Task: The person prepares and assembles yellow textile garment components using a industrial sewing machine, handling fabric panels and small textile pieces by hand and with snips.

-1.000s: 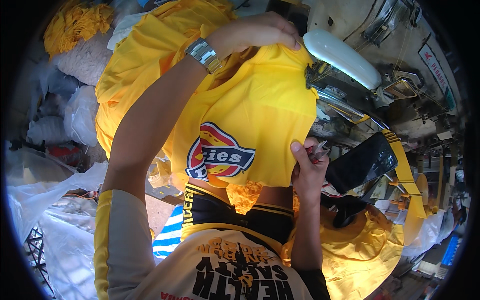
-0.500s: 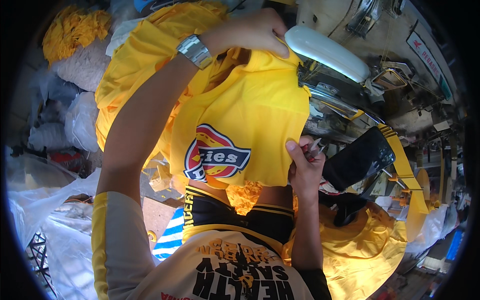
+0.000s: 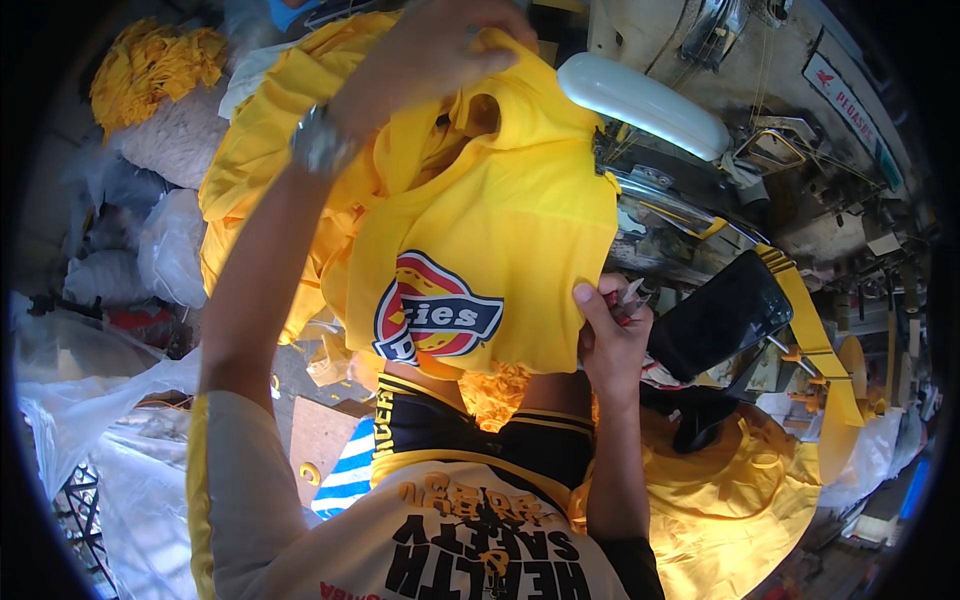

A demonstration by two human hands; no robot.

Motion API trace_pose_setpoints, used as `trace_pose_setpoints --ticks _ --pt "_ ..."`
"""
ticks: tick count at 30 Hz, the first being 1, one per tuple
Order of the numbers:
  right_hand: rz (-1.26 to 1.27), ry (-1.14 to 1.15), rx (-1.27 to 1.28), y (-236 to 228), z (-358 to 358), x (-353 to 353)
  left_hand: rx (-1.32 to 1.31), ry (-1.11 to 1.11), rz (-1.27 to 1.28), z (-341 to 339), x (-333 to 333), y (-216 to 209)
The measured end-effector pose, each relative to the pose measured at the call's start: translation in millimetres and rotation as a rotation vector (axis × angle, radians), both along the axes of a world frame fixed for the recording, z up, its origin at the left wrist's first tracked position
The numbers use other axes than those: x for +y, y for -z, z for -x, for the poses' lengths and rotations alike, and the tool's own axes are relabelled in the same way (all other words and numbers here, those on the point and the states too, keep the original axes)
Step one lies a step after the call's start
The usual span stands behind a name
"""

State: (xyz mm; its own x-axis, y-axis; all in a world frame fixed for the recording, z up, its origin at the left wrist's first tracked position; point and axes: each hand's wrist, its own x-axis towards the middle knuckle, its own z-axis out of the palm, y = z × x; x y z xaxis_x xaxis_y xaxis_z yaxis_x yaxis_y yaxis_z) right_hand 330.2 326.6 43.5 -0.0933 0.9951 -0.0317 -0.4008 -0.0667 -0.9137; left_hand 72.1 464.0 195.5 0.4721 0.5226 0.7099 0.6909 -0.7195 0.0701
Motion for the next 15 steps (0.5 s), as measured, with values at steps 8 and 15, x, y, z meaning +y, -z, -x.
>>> trace_pose_setpoints --ticks 8,15 --pt "0.001 0.03 -0.122 -17.7 -1.0 -16.3 -0.145 -0.825 0.241 -17.7 -238.3 154.9" --pt "0.001 0.037 -0.02 -26.7 -2.2 -16.2 -0.48 -0.787 0.01 18.1 -215.9 117.7"
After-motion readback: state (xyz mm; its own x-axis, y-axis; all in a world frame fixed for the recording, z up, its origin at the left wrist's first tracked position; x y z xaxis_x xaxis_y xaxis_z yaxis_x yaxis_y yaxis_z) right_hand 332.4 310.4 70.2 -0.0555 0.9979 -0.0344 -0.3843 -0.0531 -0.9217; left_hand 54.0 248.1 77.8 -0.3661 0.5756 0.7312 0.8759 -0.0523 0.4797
